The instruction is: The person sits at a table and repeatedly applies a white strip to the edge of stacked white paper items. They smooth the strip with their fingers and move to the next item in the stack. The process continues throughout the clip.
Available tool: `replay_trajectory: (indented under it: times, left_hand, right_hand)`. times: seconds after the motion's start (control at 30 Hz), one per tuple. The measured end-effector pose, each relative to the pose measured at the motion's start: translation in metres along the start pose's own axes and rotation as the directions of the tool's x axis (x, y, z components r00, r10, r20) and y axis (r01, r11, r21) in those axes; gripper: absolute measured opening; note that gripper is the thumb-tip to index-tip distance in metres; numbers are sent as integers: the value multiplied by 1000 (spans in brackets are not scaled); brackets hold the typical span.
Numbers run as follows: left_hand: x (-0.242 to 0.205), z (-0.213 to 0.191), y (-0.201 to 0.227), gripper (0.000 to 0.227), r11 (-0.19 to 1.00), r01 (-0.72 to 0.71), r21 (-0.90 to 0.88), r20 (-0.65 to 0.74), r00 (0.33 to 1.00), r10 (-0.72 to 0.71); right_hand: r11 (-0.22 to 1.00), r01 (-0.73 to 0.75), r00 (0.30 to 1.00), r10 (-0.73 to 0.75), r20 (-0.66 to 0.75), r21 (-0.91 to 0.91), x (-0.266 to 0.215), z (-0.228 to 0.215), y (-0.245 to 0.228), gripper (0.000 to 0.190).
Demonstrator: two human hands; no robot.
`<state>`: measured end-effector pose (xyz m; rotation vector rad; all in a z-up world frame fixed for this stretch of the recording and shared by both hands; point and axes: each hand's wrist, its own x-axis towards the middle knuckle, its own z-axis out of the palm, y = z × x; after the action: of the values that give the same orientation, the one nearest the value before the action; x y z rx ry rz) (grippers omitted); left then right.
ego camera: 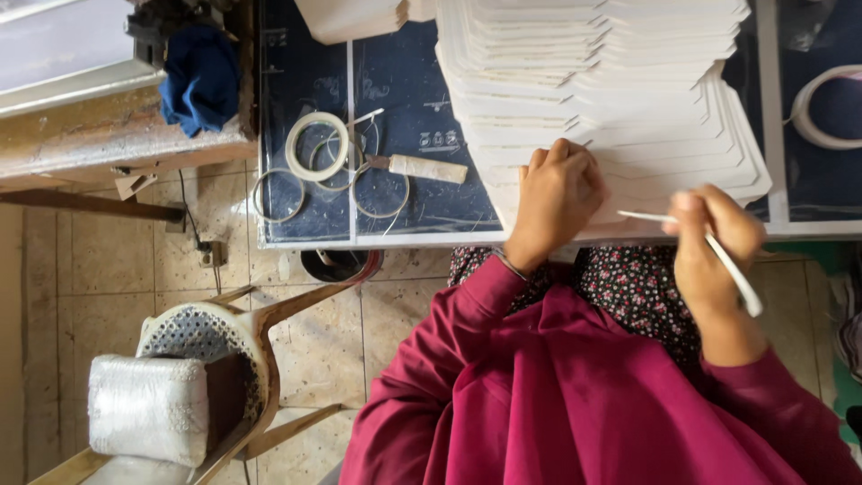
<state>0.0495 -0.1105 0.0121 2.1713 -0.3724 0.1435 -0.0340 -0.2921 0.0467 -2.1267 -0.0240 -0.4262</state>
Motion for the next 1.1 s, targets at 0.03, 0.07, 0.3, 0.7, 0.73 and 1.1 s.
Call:
replay_trajectory:
  times: [0.03,0.07,0.3,0.7,0.73,1.1]
  left_hand:
    - [-5,-19,-3,9,1000,9,2,0,1000,-9]
    - [-8,-38,-5,5,941,23,-339,-4,1000,-26]
    - [-57,-95,-51,6,946,58,-320,-66,994,-83]
    - [-69,-87,-21,15,939,266,-217,11,963,-271]
    - [-68,-86,-23,15,940,263,-216,12,964,-266]
    - [-88,-60,-31,23,960,-140,241,-239,951,198]
  right_hand:
    - [1000,-3,1000,3,8,3,7,6,-7,41]
    - [998,23,981,-32,191,51,16,11,-14,34]
    - [993,14,922,-57,383,114,20,65,-10,26]
    - [944,166,926,-49,375,-286,23,46,-26,27]
    - [944,165,927,-49,371,-287,24,36,-13,27]
    - [962,200,974,-174,148,-187,21,10,32,45]
